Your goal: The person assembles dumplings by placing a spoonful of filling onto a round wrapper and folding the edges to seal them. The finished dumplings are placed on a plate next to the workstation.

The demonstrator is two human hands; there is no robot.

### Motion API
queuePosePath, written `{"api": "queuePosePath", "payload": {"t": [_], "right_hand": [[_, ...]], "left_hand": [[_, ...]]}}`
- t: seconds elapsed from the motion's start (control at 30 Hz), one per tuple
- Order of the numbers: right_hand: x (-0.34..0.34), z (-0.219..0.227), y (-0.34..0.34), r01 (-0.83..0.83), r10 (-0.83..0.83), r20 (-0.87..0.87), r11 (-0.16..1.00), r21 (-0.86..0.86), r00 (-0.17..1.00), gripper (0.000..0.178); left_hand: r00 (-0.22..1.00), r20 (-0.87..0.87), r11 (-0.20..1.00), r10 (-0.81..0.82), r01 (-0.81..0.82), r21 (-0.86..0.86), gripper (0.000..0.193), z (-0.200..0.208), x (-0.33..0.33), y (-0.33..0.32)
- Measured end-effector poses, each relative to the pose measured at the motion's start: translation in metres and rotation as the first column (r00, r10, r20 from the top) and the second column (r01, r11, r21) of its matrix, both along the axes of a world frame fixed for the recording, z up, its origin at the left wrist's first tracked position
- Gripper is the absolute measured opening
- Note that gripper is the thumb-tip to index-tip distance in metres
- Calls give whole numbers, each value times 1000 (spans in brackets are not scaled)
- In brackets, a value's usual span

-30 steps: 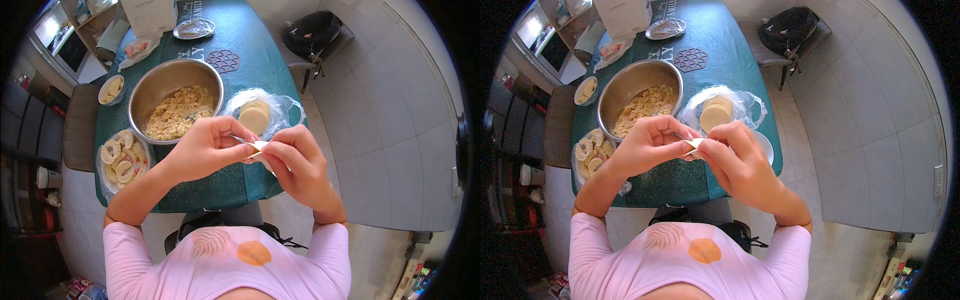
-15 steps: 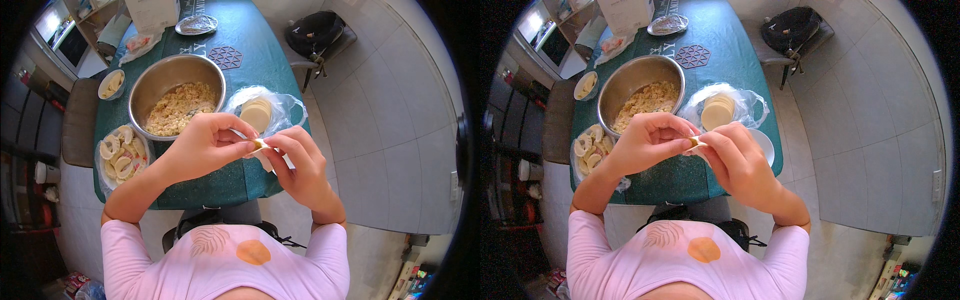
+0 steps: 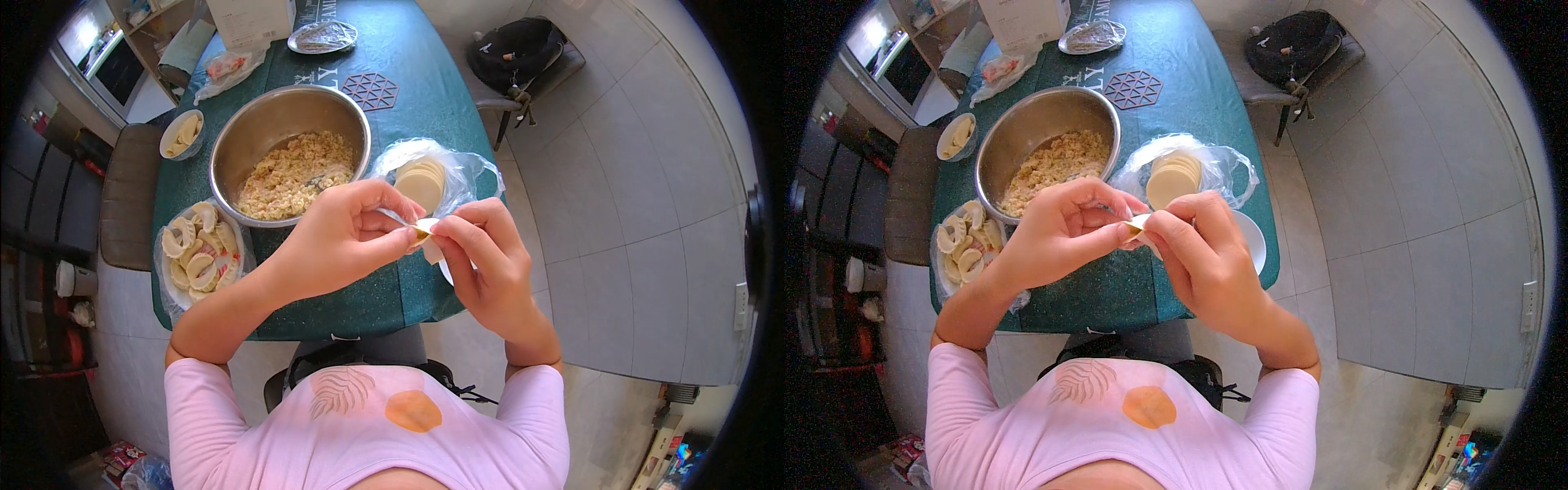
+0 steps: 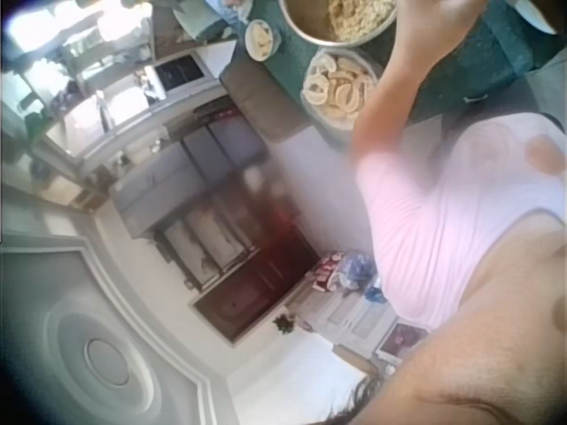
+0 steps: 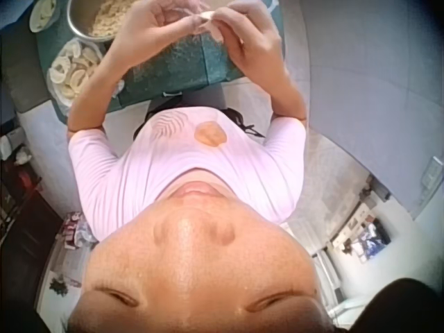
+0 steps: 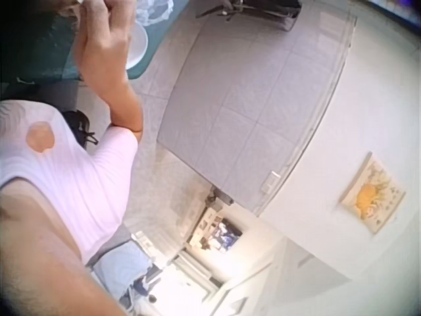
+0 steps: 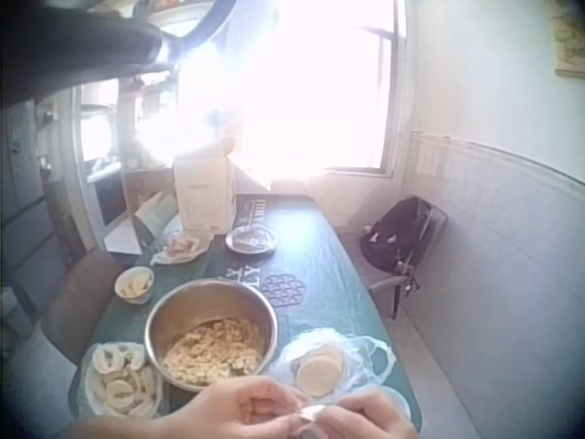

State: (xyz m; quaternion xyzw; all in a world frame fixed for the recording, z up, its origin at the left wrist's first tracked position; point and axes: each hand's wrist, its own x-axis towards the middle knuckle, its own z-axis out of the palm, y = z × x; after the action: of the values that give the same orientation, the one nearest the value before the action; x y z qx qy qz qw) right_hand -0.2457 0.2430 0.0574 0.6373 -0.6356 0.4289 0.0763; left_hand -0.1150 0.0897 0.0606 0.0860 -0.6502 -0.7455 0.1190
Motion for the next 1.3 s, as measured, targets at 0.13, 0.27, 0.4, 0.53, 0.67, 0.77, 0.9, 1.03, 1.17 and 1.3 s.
{"api": "queuePosePath", "payload": {"t": [0.13,0.27,0.4,0.53,0.67,0.77,0.9,1.03,1.17,1.3], "right_hand": [[2,2,-5,-58,58,93,998,4,994,18],[-1,-2,-6,-127,125,56,992,24,991,19],[0,-2,-4,-91,91,-8,996,13,996,19],[2,3,-4,-46,42,-160,999,-20,986,21],[-1,0,-4,31,-33,-31,997,-74,999,20],[-2,-4,-8,4,14,184,995,-99,983,17],[-1,0,-14,-21,28,279,999,-28,960,15],[-3,1,-15,-61,54,291,998,15,955,15],[-3,-2,-16,-71,74,193,997,-22,979,17],[-2,-2,-16,-107,110,237,994,-23,965,20]], "left_hand": [[995,77,984,-69,55,172,17,-4,-2,-4],[991,83,979,-102,85,186,16,-6,-1,-6],[993,44,977,-110,100,187,18,-11,-1,-7],[997,29,995,-70,67,72,20,-10,0,-5],[981,-192,998,-20,9,-58,32,-16,-1,4],[956,-289,998,52,-44,34,43,-37,-1,15],[930,-321,977,179,-128,172,35,-51,1,28],[904,-327,961,276,-246,129,33,-54,3,36],[887,-340,947,311,-319,33,32,-56,6,37],[880,-384,956,279,-294,22,33,-61,7,34]]}}
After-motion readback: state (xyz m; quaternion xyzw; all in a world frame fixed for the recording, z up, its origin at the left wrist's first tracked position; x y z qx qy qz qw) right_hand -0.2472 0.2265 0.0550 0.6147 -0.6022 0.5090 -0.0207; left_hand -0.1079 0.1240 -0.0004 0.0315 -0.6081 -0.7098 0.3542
